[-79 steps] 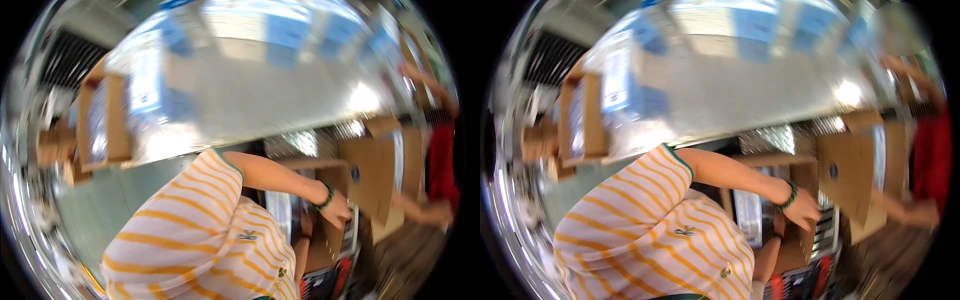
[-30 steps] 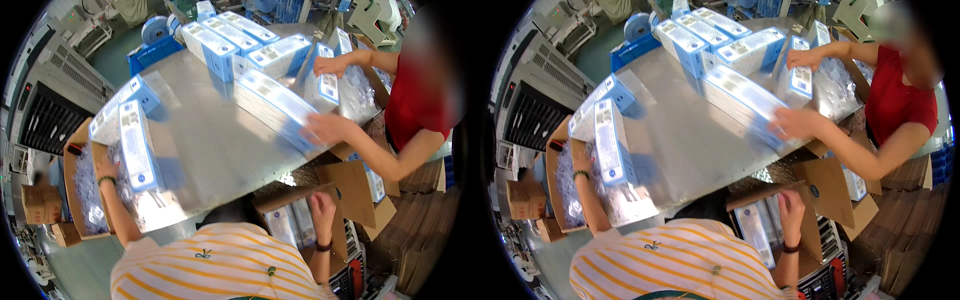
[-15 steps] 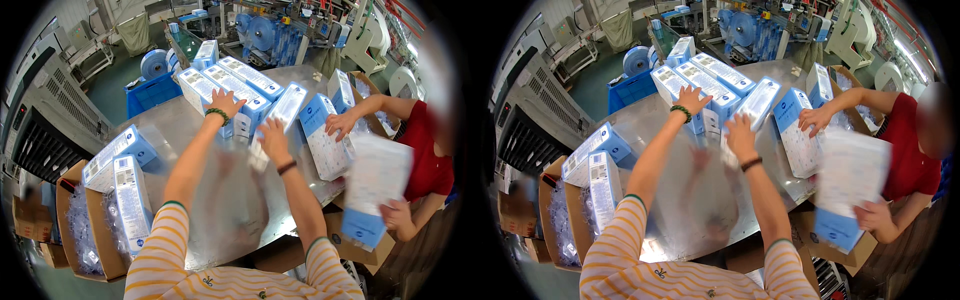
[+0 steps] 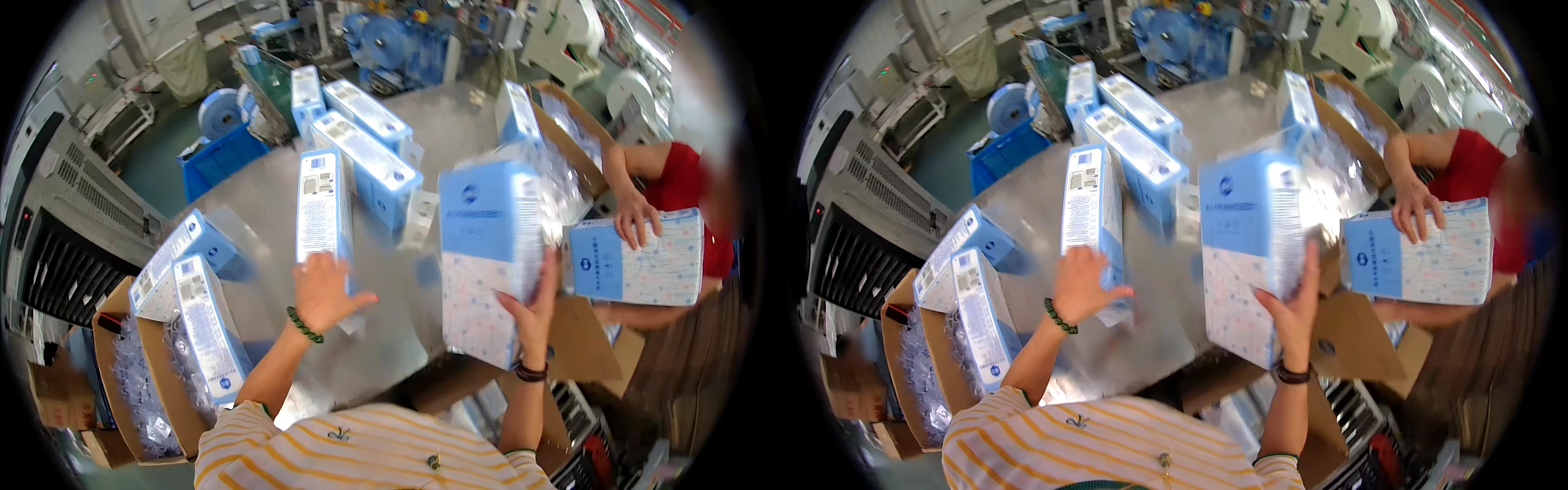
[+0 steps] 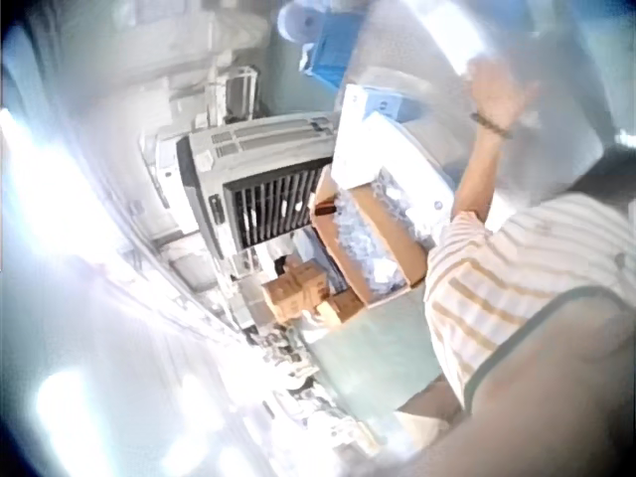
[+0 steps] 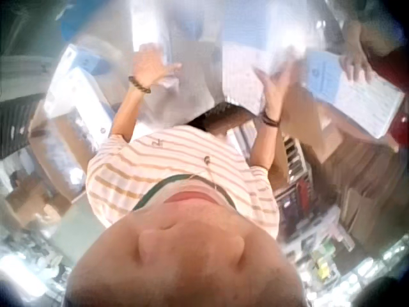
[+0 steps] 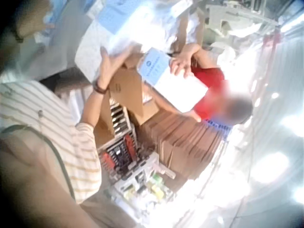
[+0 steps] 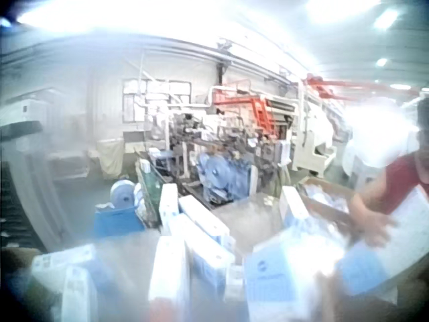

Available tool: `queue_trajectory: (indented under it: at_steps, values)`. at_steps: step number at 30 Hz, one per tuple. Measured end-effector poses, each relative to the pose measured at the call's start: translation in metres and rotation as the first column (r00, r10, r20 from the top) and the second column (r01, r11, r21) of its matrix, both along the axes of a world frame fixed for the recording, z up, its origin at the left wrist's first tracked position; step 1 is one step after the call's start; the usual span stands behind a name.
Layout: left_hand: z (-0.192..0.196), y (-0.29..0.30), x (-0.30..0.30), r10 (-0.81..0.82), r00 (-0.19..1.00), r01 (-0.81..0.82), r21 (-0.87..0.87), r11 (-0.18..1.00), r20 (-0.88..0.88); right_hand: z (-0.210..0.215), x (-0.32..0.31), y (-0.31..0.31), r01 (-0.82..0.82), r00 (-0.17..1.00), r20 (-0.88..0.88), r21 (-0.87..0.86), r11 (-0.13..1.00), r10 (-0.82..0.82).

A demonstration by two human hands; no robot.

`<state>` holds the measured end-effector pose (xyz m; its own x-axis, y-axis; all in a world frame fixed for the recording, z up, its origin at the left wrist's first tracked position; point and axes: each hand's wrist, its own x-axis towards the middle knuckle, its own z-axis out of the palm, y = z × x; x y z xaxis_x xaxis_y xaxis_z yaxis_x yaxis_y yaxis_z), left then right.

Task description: The person places blue and white rectangular packages into cardboard boxes and then pushes the boxes onto a conveyor belt.

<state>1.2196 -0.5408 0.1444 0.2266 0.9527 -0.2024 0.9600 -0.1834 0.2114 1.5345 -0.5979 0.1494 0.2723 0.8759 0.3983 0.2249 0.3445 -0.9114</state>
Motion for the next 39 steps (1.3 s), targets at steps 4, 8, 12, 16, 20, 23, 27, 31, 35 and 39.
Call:
queue_trajectory:
  at_steps: [4,8,12,16,20,23,27,31,35,39]
  values:
    - [-0.062,0.044,-0.027,0.283,0.931,-0.317,0.126,0.940,0.232,0.012,0.050,-0.095,0.252,0.968,0.018,-0.038,0.967,-0.251]
    - [-0.041,0.059,-0.034,0.168,0.664,-0.307,0.061,0.950,0.729,0.025,0.073,-0.175,0.591,0.799,0.016,0.165,0.789,-0.602]
    - [0.017,-0.043,0.040,0.121,-0.216,0.071,-0.108,0.992,0.969,0.041,0.102,-0.276,0.774,0.565,-0.040,0.371,0.513,-0.824]
    - [-0.025,-0.105,0.146,0.041,-0.029,0.427,-0.025,0.904,0.999,0.053,0.126,-0.359,0.886,0.392,-0.396,0.404,0.226,-0.830]
    - [-0.025,-0.155,0.260,-0.785,0.010,0.919,0.304,0.252,0.619,0.060,0.130,-0.434,0.845,0.441,-0.459,0.503,0.184,-0.771]
    - [-0.117,-0.179,0.274,-0.987,-0.124,0.990,0.083,-0.115,0.105,0.034,0.110,-0.426,0.904,0.423,-0.595,0.324,0.277,-0.683]
    - [-0.165,-0.210,0.287,-0.985,0.031,0.958,-0.285,-0.018,0.168,-0.022,0.086,-0.363,0.714,0.544,0.513,0.133,0.687,-0.664]
    - [-0.103,-0.233,0.314,-1.000,0.011,0.904,-0.428,0.005,0.011,-0.138,0.099,-0.294,0.539,0.421,0.892,-0.102,0.836,-0.163]
    - [-0.102,-0.181,0.314,-0.930,0.361,0.910,-0.248,0.333,0.075,-0.138,0.088,-0.297,0.608,0.473,0.844,-0.108,0.786,-0.251]
    - [-0.162,-0.169,0.307,-0.920,0.386,0.904,-0.173,0.391,-0.063,-0.189,0.082,-0.347,0.801,0.291,0.949,-0.173,0.573,-0.120]
